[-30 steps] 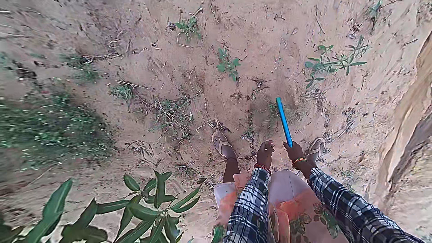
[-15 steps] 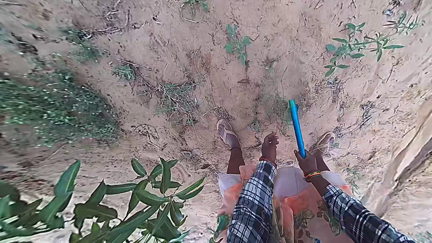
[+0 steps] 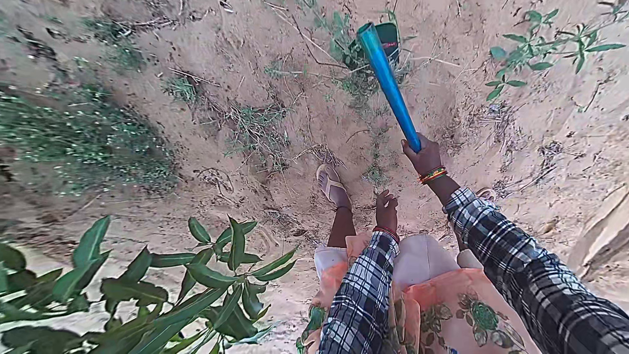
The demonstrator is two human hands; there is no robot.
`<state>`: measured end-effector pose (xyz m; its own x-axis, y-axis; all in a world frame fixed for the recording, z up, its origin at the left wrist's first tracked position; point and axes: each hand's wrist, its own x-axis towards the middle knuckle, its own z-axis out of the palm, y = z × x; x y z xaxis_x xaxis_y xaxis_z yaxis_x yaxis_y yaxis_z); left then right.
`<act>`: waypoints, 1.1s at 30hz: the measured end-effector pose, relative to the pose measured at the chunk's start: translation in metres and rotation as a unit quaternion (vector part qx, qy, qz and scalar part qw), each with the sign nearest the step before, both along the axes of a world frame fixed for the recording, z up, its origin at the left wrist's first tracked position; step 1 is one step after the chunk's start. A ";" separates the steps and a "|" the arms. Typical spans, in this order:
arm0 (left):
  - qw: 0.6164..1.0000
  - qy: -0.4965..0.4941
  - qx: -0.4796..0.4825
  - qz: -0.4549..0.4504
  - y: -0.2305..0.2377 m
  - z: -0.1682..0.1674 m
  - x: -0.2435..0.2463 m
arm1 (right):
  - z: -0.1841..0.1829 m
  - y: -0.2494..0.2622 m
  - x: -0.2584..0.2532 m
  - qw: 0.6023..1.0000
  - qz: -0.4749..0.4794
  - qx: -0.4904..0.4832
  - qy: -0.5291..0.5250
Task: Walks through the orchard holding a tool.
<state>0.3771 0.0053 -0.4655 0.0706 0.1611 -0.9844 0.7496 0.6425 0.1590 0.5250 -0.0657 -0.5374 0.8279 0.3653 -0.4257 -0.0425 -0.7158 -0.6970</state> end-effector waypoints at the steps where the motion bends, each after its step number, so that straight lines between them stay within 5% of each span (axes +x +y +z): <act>1: 1.000 0.001 0.001 0.004 0.001 -0.001 0.000 | -0.013 -0.001 -0.015 0.999 -0.012 -0.011 0.040; 5: 1.000 -0.001 0.019 0.017 0.009 0.001 -0.001 | -0.032 -0.082 -0.144 0.925 -0.033 -0.199 0.321; 8: 0.998 -0.024 0.049 0.012 0.013 -0.007 -0.008 | 0.001 -0.113 -0.195 0.907 -0.006 -0.246 0.342; 12: 0.996 -0.008 0.068 0.058 0.017 0.000 -0.001 | 0.023 -0.075 -0.156 0.947 -0.045 -0.194 0.251; 18: 0.992 -0.004 0.091 0.083 0.014 0.001 -0.009 | -0.014 0.024 -0.026 0.993 -0.109 0.028 0.039; 21: 0.992 0.006 0.079 0.093 0.014 0.002 -0.015 | -0.032 -0.026 -0.093 0.984 -0.096 -0.052 0.144; 23: 0.992 0.001 0.073 0.101 0.014 0.004 -0.012 | -0.027 -0.087 -0.165 0.922 -0.057 -0.202 0.327; 25: 0.992 -0.007 0.079 0.098 0.016 0.005 -0.006 | -0.005 -0.125 -0.216 0.872 -0.030 -0.275 0.403; 27: 0.993 -0.013 0.078 0.085 0.019 0.007 -0.007 | 0.035 -0.130 -0.245 0.873 -0.039 -0.282 0.397; 30: 0.993 -0.022 0.076 0.088 0.020 0.002 -0.010 | 0.064 -0.103 -0.229 0.912 -0.044 -0.245 0.326; 33: 0.990 -0.031 0.085 0.106 0.029 0.007 -0.002 | 0.040 -0.042 -0.148 0.951 -0.021 -0.184 0.249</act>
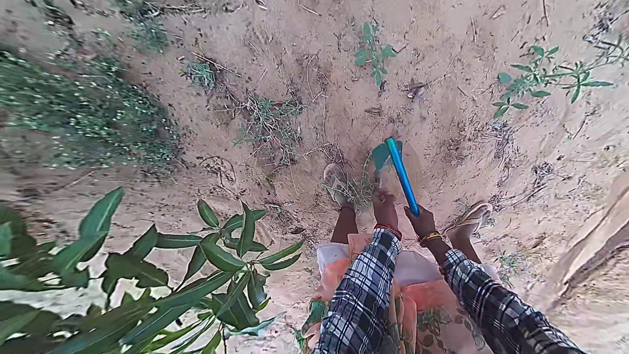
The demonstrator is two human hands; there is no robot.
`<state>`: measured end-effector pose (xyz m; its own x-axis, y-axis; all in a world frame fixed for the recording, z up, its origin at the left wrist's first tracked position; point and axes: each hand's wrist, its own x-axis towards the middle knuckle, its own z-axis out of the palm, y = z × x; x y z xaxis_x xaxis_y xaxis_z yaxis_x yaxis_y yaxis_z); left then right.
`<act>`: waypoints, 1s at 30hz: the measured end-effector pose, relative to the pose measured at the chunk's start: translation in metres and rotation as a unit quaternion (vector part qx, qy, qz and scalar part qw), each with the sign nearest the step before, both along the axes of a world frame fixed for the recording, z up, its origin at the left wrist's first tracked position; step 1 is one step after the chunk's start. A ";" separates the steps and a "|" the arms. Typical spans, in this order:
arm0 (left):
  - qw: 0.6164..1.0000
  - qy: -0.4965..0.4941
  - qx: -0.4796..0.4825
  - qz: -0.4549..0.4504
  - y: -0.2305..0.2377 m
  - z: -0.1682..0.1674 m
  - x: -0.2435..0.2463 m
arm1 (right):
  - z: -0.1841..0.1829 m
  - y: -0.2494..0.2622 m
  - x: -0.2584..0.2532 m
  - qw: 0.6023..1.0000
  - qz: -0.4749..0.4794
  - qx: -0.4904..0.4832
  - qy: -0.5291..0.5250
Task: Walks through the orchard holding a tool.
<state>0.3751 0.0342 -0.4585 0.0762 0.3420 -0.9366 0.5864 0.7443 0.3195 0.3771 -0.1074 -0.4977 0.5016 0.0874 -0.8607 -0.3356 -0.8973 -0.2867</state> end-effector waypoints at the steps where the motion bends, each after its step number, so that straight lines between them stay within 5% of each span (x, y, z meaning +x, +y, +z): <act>1: 1.000 -0.005 0.003 0.007 0.005 0.003 0.004 | -0.010 0.028 0.038 0.999 0.000 0.021 -0.025; 7: 0.999 -0.032 -0.011 0.004 0.019 0.009 -0.005 | -0.017 0.207 0.255 0.932 -0.060 0.236 -0.269; 10: 0.998 -0.024 -0.047 0.045 0.025 0.013 -0.009 | -0.031 0.259 0.312 0.889 -0.117 0.346 -0.276; 15: 0.995 -0.047 -0.071 0.059 0.058 0.025 0.009 | -0.070 0.217 0.253 0.992 -0.089 0.078 -0.050; 18: 0.992 -0.049 -0.073 0.096 0.079 0.027 0.017 | -0.040 0.188 0.174 0.993 -0.115 -0.010 0.010; 22: 0.987 -0.055 -0.077 0.132 0.102 0.028 0.023 | -0.010 0.184 0.135 0.998 0.028 -0.046 -0.022; 25: 0.983 -0.056 -0.072 0.157 0.127 0.033 0.024 | 0.001 0.264 0.154 0.992 0.110 0.018 -0.064; 27: 0.978 -0.015 -0.075 0.194 0.156 0.046 0.025 | 0.007 0.343 0.164 0.978 0.115 0.129 -0.113; 30: 0.963 -0.037 0.003 0.267 0.166 0.018 -0.002 | 0.015 0.472 0.171 0.927 0.086 0.328 -0.159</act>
